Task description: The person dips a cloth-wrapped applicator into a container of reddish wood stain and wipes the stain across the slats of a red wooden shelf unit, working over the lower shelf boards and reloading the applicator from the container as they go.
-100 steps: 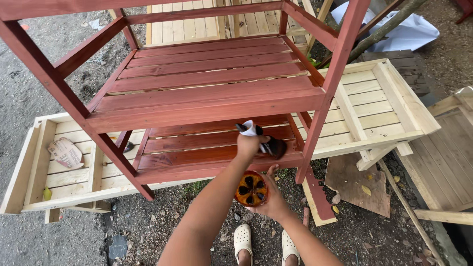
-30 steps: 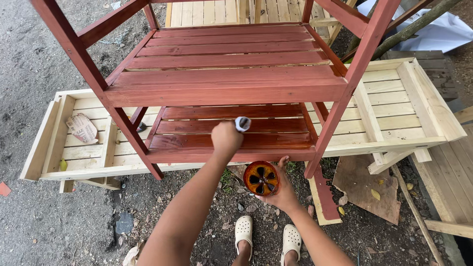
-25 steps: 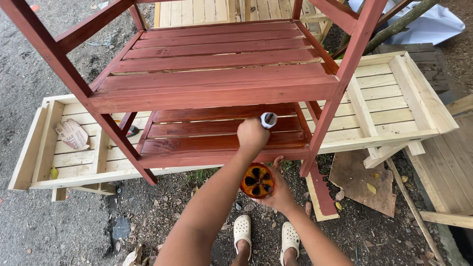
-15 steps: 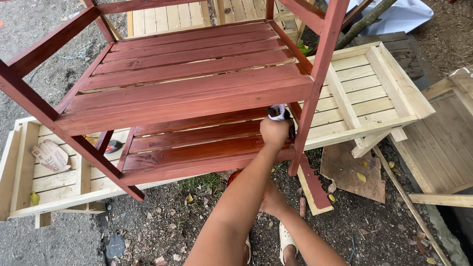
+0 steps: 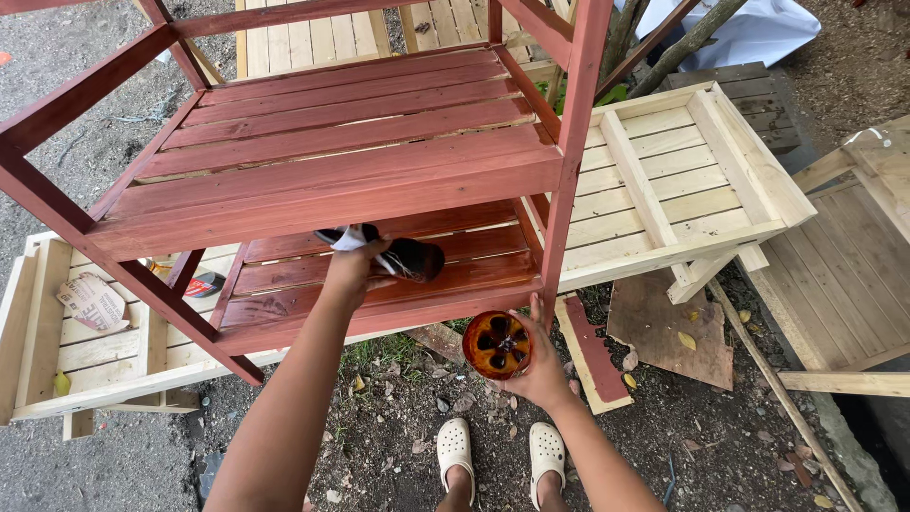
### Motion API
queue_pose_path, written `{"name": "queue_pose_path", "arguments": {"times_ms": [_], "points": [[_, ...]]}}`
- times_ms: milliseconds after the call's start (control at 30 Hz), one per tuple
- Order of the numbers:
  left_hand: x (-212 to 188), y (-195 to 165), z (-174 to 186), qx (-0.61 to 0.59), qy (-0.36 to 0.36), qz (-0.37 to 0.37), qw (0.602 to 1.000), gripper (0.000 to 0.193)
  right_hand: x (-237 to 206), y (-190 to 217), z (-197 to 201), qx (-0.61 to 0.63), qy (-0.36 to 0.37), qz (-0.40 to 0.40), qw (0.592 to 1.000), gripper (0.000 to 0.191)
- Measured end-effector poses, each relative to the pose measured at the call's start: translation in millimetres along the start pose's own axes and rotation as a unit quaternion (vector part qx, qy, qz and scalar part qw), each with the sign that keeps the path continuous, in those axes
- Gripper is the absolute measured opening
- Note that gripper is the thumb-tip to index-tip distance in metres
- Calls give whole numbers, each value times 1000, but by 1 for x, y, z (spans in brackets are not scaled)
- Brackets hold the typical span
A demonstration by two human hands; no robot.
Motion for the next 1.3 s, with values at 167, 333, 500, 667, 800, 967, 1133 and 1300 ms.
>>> {"name": "queue_pose_path", "arguments": {"times_ms": [167,333,500,667,800,967,1133,1300], "points": [[-12,26,7,-35,-34,27,998,31,0,-8,8,-10,8,7,1000,123],[-12,27,-47,-41,-41,-14,998,36,2,-17,-1,-14,80,-4,997,125],[-16,28,-142,-35,-8,-51,998,36,3,-16,-3,10,75,21,997,123],[-23,24,-212,-26,27,-86,996,33,-3,-41,-14,17,120,-88,989,123],[-15,13,-172,66,11,-63,996,39,4,-12,-2,32,72,53,995,126],[-13,6,-106,34,-27,-44,998,39,4,-15,-3,35,100,24,994,122],[-19,13,-160,4,-34,-66,997,36,4,-18,-8,30,79,26,996,123],[-19,12,-192,53,-27,-94,994,30,2,-19,-10,29,57,29,998,121]]}}
Point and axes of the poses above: each hand's wrist, its own x-axis towards the middle knuckle, its own z-axis out of the back of the hand, y = z × x, the point moved 10 cm from there along x, towards the middle knuckle, and after that the axes turned 7 degrees about -y, right-handed, at the moved point
